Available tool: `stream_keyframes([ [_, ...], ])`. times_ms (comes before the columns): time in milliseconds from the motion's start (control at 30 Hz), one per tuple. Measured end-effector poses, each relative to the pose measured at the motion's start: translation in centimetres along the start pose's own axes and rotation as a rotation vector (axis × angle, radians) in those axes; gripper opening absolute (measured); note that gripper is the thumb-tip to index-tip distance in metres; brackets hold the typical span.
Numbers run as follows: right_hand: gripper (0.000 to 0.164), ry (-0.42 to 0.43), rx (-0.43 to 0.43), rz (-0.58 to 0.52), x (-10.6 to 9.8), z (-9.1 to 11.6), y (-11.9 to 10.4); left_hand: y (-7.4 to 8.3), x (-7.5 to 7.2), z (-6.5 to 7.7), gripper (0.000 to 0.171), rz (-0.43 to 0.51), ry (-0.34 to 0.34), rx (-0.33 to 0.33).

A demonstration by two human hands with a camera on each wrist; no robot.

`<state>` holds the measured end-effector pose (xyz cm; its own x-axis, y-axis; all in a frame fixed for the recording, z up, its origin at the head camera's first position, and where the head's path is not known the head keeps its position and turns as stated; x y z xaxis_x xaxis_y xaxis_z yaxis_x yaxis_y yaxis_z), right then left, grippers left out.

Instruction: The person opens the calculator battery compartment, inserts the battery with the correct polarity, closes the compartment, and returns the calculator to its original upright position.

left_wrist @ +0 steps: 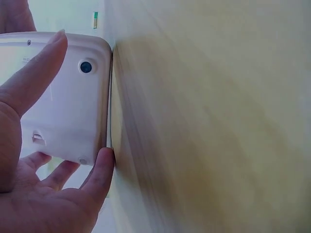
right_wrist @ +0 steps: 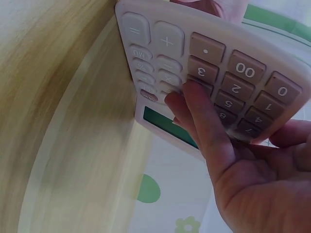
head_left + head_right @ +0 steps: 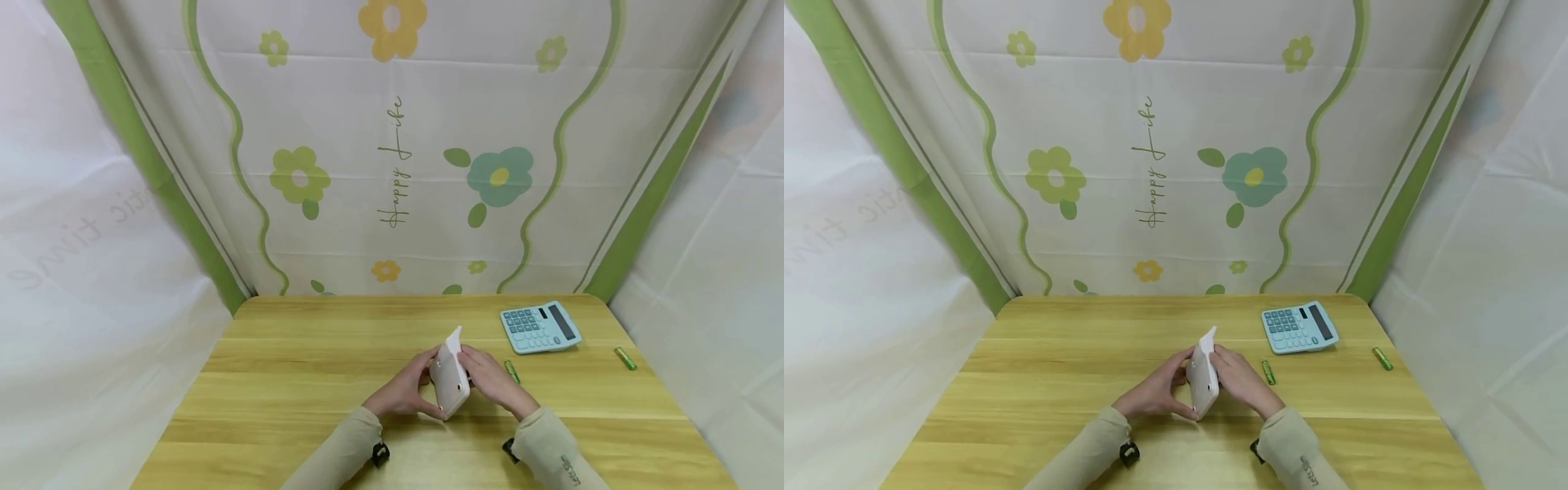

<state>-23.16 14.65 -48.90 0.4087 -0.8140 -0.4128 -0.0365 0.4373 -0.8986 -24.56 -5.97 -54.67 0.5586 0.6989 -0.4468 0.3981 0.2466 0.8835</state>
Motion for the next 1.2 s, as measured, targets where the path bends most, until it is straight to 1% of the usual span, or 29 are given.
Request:
stream_keyframes([
  [200, 0.046, 0.023, 0.031, 0.002, 0.04, 0.05, 0.15, -0.23, 0.00, 0.03, 0.125, -0.018, 0.006, 0.007],
  [400, 0.047, 0.028, 0.054, 0.015, 0.02, 0.10, 0.37, -0.34, 0.07, 0.06, 0.127, -0.076, 0.026, 0.004],
  [667, 0.047, 0.036, 0.083, 0.024, -0.01, 0.38, 0.67, -0.24, 0.28, 0.07, 0.132, -0.123, 0.036, -0.029],
  [833, 0.051, 0.077, 0.093, 0.061, 0.05, 0.54, 0.64, -0.32, 0.26, 0.11, 0.133, -0.188, 0.044, -0.037],
  [967, 0.055, 0.102, 0.088, 0.088, 0.01, 0.60, 0.52, -0.05, 0.12, 0.12, 0.133, -0.211, 0.042, -0.037],
  [1067, 0.055, 0.102, 0.090, 0.071, -0.11, 0.56, 0.57, 0.15, 0.02, 0.11, 0.133, -0.218, 0.037, -0.037],
  [1200, 0.051, 0.104, 0.104, 0.011, -0.28, 0.37, 0.65, 0.25, -0.09, 0.12, 0.132, -0.222, 0.035, -0.038],
])
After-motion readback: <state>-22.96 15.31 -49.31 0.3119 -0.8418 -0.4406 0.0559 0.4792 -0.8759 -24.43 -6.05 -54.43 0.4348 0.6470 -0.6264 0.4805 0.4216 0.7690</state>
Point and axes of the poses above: each hand's wrist, its own z-axis away from the middle knuckle, its own x-axis out of the palm, y = z × x, the point moved 2 cm from there along -z, towards the middle knuckle, and after that the axes turned 7 degrees about x, right-handed, at the moved point
